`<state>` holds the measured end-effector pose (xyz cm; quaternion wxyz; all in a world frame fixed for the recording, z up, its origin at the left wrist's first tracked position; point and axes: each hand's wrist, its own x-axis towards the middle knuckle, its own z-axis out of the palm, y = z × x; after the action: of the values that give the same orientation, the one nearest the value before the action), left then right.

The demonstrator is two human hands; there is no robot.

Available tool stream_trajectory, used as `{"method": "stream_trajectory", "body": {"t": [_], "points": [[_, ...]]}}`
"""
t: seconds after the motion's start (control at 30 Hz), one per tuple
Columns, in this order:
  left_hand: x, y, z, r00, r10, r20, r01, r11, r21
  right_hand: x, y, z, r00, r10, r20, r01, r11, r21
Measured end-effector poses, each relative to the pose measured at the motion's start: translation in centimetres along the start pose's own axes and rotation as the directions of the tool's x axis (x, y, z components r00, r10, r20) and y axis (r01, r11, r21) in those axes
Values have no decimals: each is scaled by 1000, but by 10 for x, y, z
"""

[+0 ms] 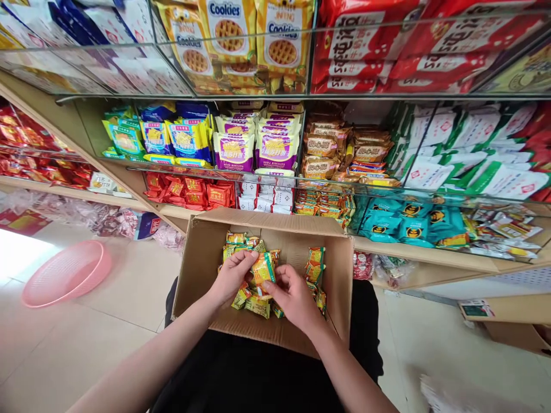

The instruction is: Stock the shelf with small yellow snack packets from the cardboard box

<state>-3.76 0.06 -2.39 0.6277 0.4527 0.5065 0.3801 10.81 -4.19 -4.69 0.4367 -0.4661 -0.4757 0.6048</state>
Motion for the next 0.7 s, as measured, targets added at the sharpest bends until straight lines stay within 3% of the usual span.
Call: {"method": "stream_trajectory", "body": {"t": [0.1, 0.27, 0.37, 0.43, 0.53, 0.63, 0.7], "points": [[-2, 0, 5, 998, 32, -63, -35, 998, -43, -9, 0, 8, 1000, 7, 15, -8, 999, 37], [-8, -4, 6, 984, 171, 49, -178, 953, 244, -10, 3, 11, 998, -45, -54, 50, 995, 91], [-16, -6, 10, 986, 145, 77, -156, 974, 162, -10, 1, 9, 991, -39, -127, 46, 998, 53], [-23, -8, 14, 988, 95, 119, -101, 994, 46, -11, -1, 7, 967, -35, -251, 53, 997, 64], [-32, -9, 16, 979, -19, 202, 18, 1000, 7, -14, -3, 3, 924, 48, -379, 40, 975, 219], [-35, -7, 12, 963, -53, 264, 37, 997, 67, -18, -5, -5, 939, 127, -318, -8, 936, 352], [-34, -5, 8, 944, -66, 324, 20, 990, 142, -21, -8, -12, 959, 116, -260, -36, 955, 295]]}}
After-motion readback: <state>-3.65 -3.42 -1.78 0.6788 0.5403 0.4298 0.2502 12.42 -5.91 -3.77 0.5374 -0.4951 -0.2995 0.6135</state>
